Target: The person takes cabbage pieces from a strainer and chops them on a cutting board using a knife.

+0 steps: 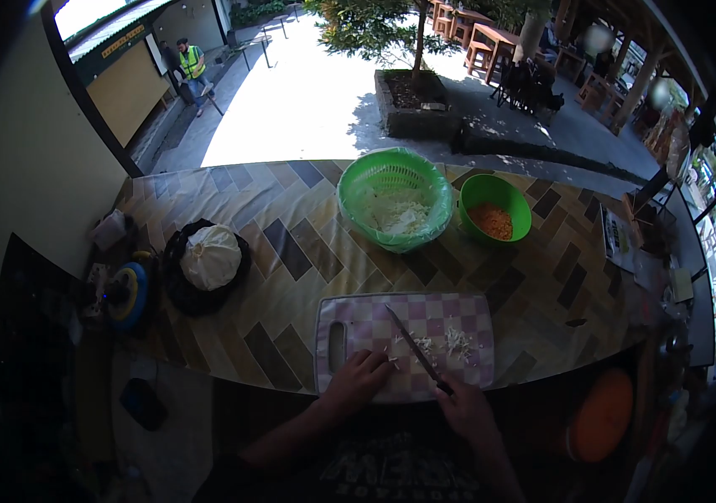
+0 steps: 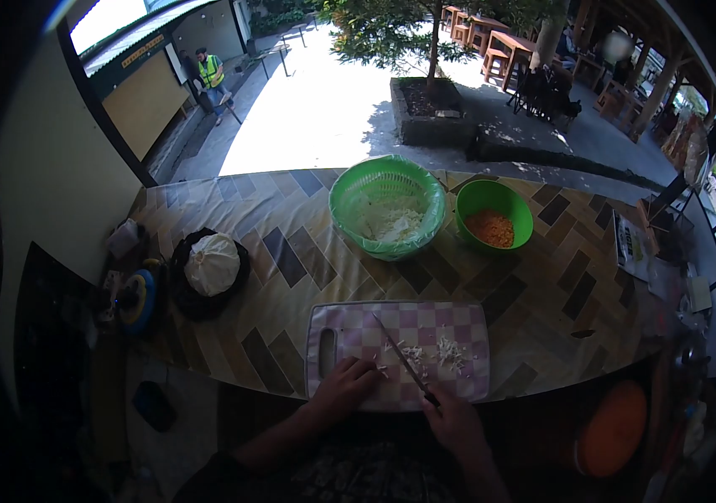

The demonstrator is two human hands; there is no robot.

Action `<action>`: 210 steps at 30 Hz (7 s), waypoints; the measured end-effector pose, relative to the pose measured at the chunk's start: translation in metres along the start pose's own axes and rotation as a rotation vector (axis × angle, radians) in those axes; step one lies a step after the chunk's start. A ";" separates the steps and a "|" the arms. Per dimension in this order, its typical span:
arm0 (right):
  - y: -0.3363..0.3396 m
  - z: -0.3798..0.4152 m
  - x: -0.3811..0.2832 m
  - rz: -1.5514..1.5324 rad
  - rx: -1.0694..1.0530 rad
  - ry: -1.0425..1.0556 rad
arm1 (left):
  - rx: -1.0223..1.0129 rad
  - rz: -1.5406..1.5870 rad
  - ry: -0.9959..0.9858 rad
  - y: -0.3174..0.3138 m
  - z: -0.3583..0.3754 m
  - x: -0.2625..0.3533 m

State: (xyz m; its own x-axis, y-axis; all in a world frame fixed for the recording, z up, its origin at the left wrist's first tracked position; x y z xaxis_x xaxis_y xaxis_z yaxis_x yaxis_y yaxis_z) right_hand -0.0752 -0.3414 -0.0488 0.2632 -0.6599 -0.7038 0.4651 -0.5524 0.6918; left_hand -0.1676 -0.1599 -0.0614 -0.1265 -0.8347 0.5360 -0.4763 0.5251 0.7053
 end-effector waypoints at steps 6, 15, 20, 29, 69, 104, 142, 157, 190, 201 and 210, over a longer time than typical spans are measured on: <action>-0.001 0.001 -0.005 -0.017 0.046 0.117 | 0.024 0.000 0.033 -0.003 -0.003 -0.002; -0.016 0.008 -0.004 0.053 -0.020 0.080 | 0.153 0.002 0.056 0.008 0.000 0.004; -0.026 0.019 -0.021 0.320 -0.142 0.143 | 0.135 -0.006 0.108 0.005 0.004 -0.001; -0.039 0.026 -0.035 0.517 -0.294 0.227 | 0.191 0.014 0.131 0.004 0.009 -0.004; -0.062 0.006 -0.059 0.607 -0.328 0.411 | 0.095 0.093 0.159 -0.002 0.017 -0.014; -0.073 0.003 -0.052 0.556 -0.467 0.365 | 0.180 0.042 0.140 0.004 0.016 -0.017; -0.077 0.004 -0.066 0.523 -0.594 0.329 | 0.148 -0.123 0.179 0.008 0.020 -0.019; -0.088 0.004 -0.055 0.543 -0.486 0.490 | 0.157 -0.121 0.184 -0.013 0.029 -0.033; -0.069 -0.001 -0.038 0.519 -0.258 0.434 | 0.280 -0.088 0.090 0.064 -0.053 -0.029; 0.027 0.021 -0.027 0.530 -0.232 0.260 | 0.095 -0.045 -0.065 0.047 -0.266 -0.124; 0.114 0.036 -0.026 0.621 -0.147 0.117 | -0.346 -0.404 0.075 -0.029 -0.290 -0.208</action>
State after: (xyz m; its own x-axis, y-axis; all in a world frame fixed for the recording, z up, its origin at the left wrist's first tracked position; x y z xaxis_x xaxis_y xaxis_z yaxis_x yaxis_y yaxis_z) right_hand -0.0592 -0.4061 0.0541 0.6065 -0.7698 -0.1988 0.3056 -0.0051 0.9522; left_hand 0.1251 0.0466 -0.0586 0.0759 -0.9741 0.2130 -0.1576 0.1992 0.9672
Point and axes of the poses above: each hand's wrist, its own z-axis away from the middle knuckle, its own y-axis out of the back of the hand, x = y × z, the point moved 9 cm from there along -z, towards the middle knuckle, and after that the axes turned 13 degrees about x, right-handed, at the moved point
